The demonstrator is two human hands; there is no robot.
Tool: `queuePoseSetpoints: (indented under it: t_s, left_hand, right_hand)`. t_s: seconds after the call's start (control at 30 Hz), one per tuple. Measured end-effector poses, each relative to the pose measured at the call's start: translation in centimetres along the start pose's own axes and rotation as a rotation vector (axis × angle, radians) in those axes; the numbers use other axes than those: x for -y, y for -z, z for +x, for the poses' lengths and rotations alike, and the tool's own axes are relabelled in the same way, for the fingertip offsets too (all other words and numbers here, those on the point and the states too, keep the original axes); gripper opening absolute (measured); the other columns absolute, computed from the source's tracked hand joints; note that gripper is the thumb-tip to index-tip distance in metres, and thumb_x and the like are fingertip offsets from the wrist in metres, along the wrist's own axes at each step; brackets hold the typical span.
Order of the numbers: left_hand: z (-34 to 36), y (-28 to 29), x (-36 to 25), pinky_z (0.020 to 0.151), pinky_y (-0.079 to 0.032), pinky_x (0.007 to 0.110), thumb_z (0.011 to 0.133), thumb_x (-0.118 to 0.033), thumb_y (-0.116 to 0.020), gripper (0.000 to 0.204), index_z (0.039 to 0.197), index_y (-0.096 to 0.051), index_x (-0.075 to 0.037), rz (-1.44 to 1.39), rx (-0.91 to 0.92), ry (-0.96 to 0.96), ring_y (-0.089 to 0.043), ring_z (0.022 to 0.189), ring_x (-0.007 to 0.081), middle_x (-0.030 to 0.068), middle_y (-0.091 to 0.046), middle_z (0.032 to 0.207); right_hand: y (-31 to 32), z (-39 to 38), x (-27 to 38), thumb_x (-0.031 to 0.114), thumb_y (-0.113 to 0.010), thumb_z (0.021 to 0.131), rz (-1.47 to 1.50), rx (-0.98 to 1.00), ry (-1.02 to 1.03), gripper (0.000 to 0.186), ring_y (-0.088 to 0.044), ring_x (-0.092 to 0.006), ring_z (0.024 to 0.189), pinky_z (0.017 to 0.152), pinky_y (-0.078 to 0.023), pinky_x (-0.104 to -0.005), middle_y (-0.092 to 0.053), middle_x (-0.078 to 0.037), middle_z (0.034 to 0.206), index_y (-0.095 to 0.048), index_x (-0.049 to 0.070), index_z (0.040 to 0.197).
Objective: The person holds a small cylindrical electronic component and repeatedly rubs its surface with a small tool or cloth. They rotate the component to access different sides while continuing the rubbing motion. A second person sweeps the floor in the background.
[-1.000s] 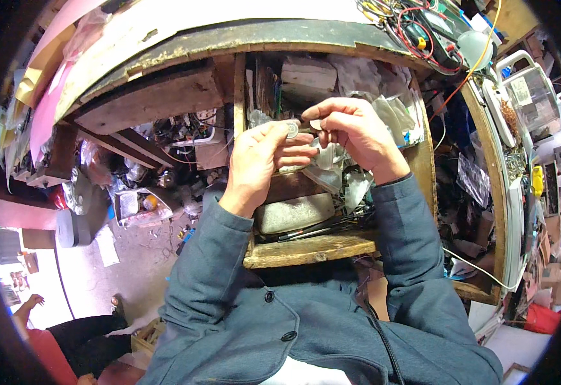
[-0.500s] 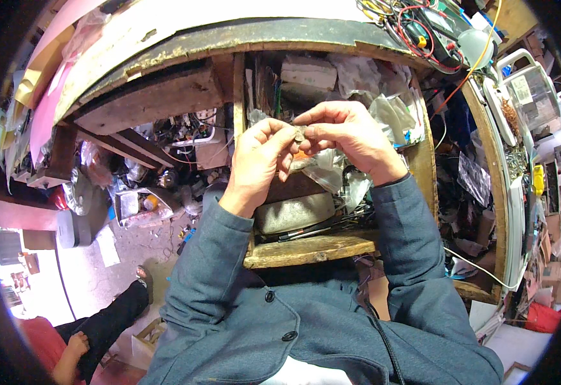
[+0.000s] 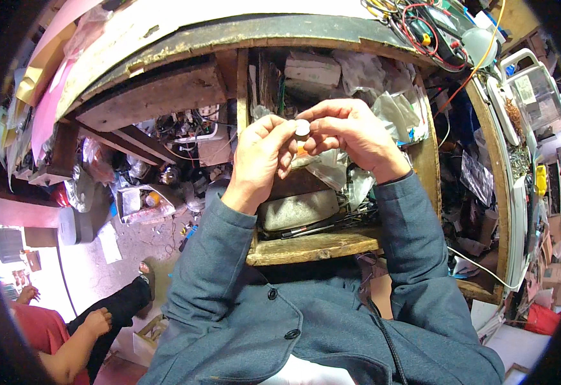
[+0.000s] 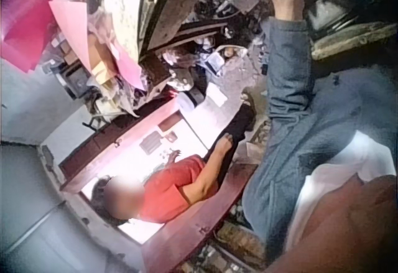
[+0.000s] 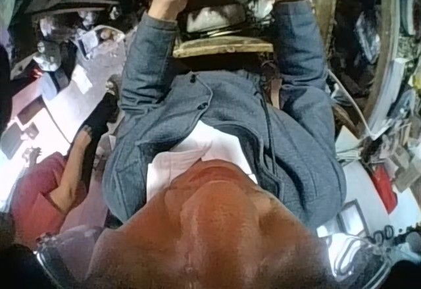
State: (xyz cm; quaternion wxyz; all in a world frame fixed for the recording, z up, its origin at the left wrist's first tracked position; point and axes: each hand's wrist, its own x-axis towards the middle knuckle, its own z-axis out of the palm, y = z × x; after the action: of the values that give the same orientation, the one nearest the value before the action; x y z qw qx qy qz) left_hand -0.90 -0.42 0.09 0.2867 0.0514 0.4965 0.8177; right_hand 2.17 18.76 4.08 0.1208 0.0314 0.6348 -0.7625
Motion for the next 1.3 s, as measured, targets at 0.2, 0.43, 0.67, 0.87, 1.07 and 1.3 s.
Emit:
queuePoseSetpoints:
  t_s: [0.2, 0.43, 0.67, 0.87, 1.07, 1.3]
  left_hand:
    - [-0.1, 0.0, 0.1, 0.040, -0.038, 0.018, 0.100, -0.022, -0.064, 0.019, 0.095, -0.062, -0.004, 0.103, 0.007, -0.066, -0.052, 0.050, 0.0034, 0.0073, -0.072, 0.078]
    - [-0.2, -0.3, 0.2, 0.042, -0.038, 0.020, 0.099, -0.022, -0.064, 0.016, 0.094, -0.063, -0.008, 0.182, 0.011, -0.099, -0.050, 0.051, 0.0033, -0.0011, -0.063, 0.072]
    - [-0.1, -0.1, 0.6, 0.045, -0.040, 0.019, 0.100, -0.023, -0.063, 0.017, 0.096, -0.063, -0.007, 0.236, 0.019, -0.097, -0.051, 0.052, 0.0042, -0.0007, -0.062, 0.074]
    - [1.3, 0.3, 1.8, 0.064, -0.055, 0.026, 0.104, -0.014, -0.054, 0.022, 0.121, -0.057, 0.000, 0.072, 0.005, -0.212, -0.066, 0.074, 0.0151, 0.0109, -0.068, 0.102]
    - [1.6, -1.1, -0.2, 0.073, -0.058, 0.028, 0.103, -0.010, -0.054, 0.028, 0.128, -0.056, 0.003, 0.431, -0.086, -0.356, -0.073, 0.091, 0.0206, 0.0153, -0.070, 0.112]
    - [5.6, -2.0, -1.9, 0.074, -0.054, 0.042, 0.087, -0.016, -0.070, 0.012, 0.095, -0.076, -0.010, 1.543, -0.067, -0.760, -0.069, 0.084, 0.0325, 0.0142, -0.069, 0.088]
  right_hand:
    - [0.1, 0.3, -0.4, 0.006, -0.066, 0.089, -0.031, 0.000, 0.004, 0.022, -0.071, -0.0158, 0.070, 0.064, -0.059, -0.0268, -0.073, -0.011, 0.084, -0.069, -0.008, 0.106]
    - [0.0, 0.0, 0.0, 0.006, -0.066, 0.088, -0.059, -0.051, -0.011, 0.019, -0.070, -0.0166, 0.067, 0.063, -0.060, -0.0287, -0.072, -0.011, 0.082, -0.070, -0.007, 0.101]
    - [0.2, -0.2, 0.1, 0.008, -0.068, 0.088, -0.114, -0.033, 0.044, 0.017, -0.070, -0.0153, 0.068, 0.064, -0.058, -0.0270, -0.072, -0.010, 0.082, -0.070, -0.005, 0.099]
    - [2.1, -0.5, 1.4, 0.008, -0.068, 0.091, -0.121, -0.241, 0.165, 0.016, -0.071, -0.0134, 0.071, 0.062, -0.057, -0.0225, -0.073, -0.007, 0.089, -0.071, -0.001, 0.104]
    - [4.0, -0.4, 1.6, 0.009, -0.068, 0.094, -0.029, -0.301, 0.304, 0.016, -0.072, -0.0159, 0.072, 0.066, -0.060, -0.0273, -0.073, -0.009, 0.092, -0.070, 0.000, 0.107]
    - [3.5, -0.5, 1.8, 0.006, -0.068, 0.092, -0.010, -0.293, 0.323, 0.015, -0.072, -0.0173, 0.069, 0.062, -0.061, -0.0297, -0.073, -0.012, 0.088, -0.069, -0.003, 0.104]
